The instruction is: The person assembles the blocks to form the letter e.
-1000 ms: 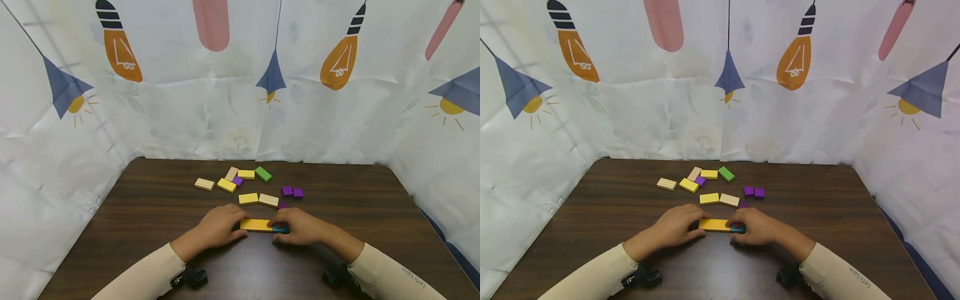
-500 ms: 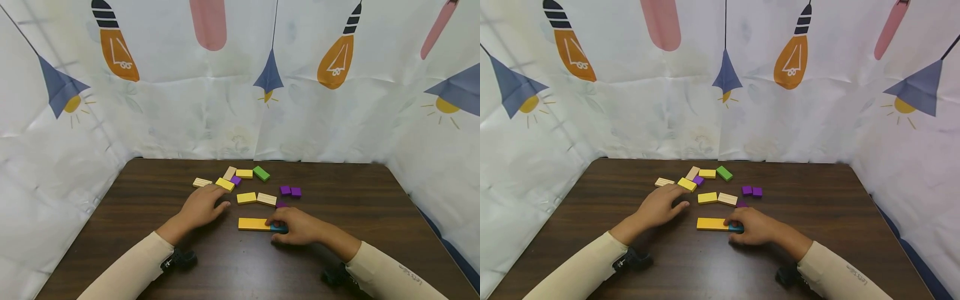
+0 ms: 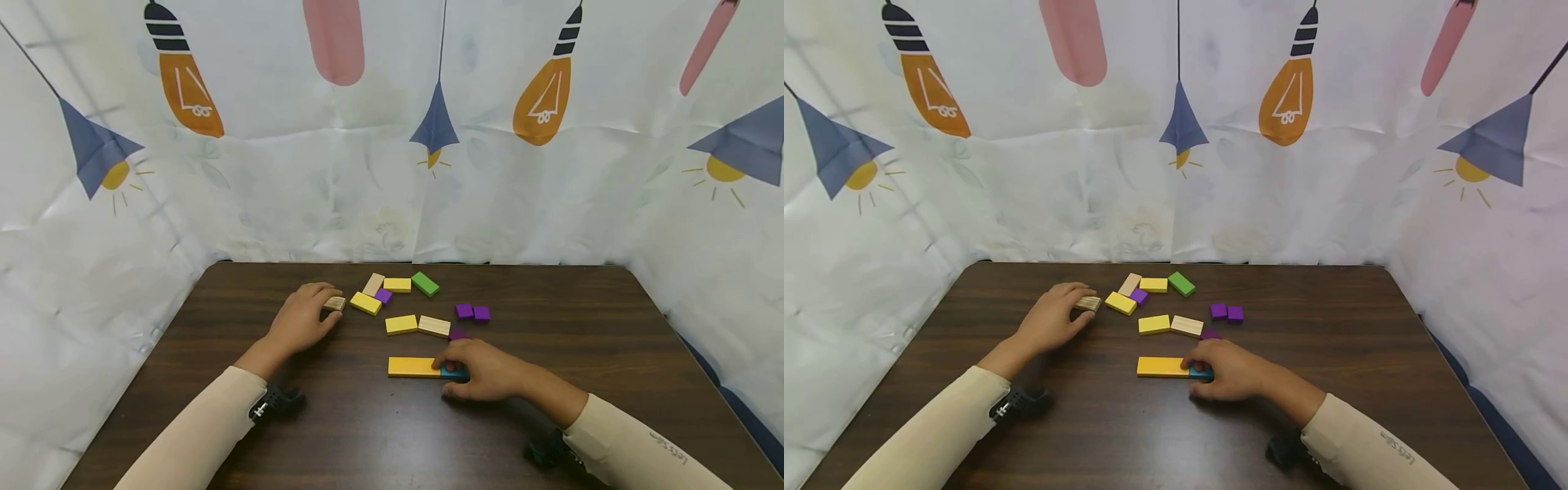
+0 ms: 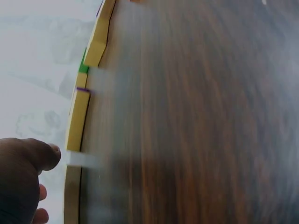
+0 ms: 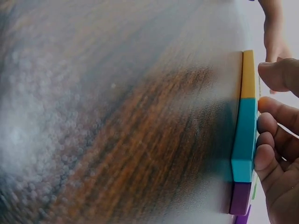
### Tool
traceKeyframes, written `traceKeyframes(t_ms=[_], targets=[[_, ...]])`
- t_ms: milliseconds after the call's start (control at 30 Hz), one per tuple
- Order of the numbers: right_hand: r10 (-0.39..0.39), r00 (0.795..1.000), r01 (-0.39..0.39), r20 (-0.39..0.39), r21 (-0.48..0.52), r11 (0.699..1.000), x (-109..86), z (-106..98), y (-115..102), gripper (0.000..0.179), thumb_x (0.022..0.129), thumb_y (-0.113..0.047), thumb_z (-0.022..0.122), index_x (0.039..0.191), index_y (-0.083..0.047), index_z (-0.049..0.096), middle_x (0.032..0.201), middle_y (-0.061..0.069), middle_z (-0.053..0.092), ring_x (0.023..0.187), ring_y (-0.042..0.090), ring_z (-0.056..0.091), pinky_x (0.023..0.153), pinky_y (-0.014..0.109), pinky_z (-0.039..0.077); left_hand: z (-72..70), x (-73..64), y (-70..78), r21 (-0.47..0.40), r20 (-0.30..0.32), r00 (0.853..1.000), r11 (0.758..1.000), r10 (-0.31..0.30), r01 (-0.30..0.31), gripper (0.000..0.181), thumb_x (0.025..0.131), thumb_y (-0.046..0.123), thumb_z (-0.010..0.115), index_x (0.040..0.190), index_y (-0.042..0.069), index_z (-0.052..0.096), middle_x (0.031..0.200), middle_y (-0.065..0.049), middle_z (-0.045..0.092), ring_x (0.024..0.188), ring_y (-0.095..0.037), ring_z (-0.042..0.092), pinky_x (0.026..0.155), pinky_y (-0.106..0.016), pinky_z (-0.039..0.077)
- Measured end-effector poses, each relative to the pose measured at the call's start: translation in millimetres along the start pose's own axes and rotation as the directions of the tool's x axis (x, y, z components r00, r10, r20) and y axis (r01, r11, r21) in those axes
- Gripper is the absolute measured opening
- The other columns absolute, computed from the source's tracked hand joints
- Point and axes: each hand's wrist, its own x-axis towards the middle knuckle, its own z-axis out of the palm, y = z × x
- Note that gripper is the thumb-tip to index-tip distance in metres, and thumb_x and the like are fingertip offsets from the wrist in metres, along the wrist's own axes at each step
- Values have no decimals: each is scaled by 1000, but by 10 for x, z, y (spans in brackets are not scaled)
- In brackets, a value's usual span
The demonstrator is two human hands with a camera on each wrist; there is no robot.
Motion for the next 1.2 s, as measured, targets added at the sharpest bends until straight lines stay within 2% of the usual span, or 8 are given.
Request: traceKeyframes(t_ms=[167, 600, 967, 1200], targets=[[0, 1000, 0, -1, 1, 1000, -4, 3, 6, 33, 93, -31, 76, 124, -20, 69, 105, -12, 61, 94, 6, 54, 85, 30, 50, -4, -8, -101, -2, 37, 999, 999, -34, 34, 45, 95, 30, 74, 136, 12, 65, 143, -15, 56, 134, -39, 48, 106, -64, 37], [5, 1000, -5, -6, -1, 1000, -3, 13, 7, 33, 93, -31, 76, 124, -21, 70, 105, -14, 60, 93, 6, 54, 84, 29, 50, -5, 7, -273, -2, 92, 994, 999, -51, 51, 47, 96, 29, 73, 137, 9, 63, 147, -15, 54, 137, -40, 46, 107, -64, 36], [1, 1000, -1, -11, -2, 1000, -6, 8, -1, 33, 94, -31, 76, 123, -20, 70, 103, -13, 60, 92, 6, 54, 83, 29, 49, -28, 55, -337, -9, 132, 990, 999, -49, 50, 41, 97, 21, 72, 136, 10, 65, 139, -14, 61, 133, -40, 49, 106, -63, 38], [5, 1000, -5, -8, 1, 1000, -6, 5, -5, 32, 94, -32, 76, 123, -21, 69, 102, -13, 59, 92, 7, 54, 82, 29, 49, -34, 74, -348, -15, 119, 992, 999, -35, 37, 35, 95, 19, 74, 129, 11, 70, 130, -13, 67, 127, -39, 54, 103, -62, 41]])
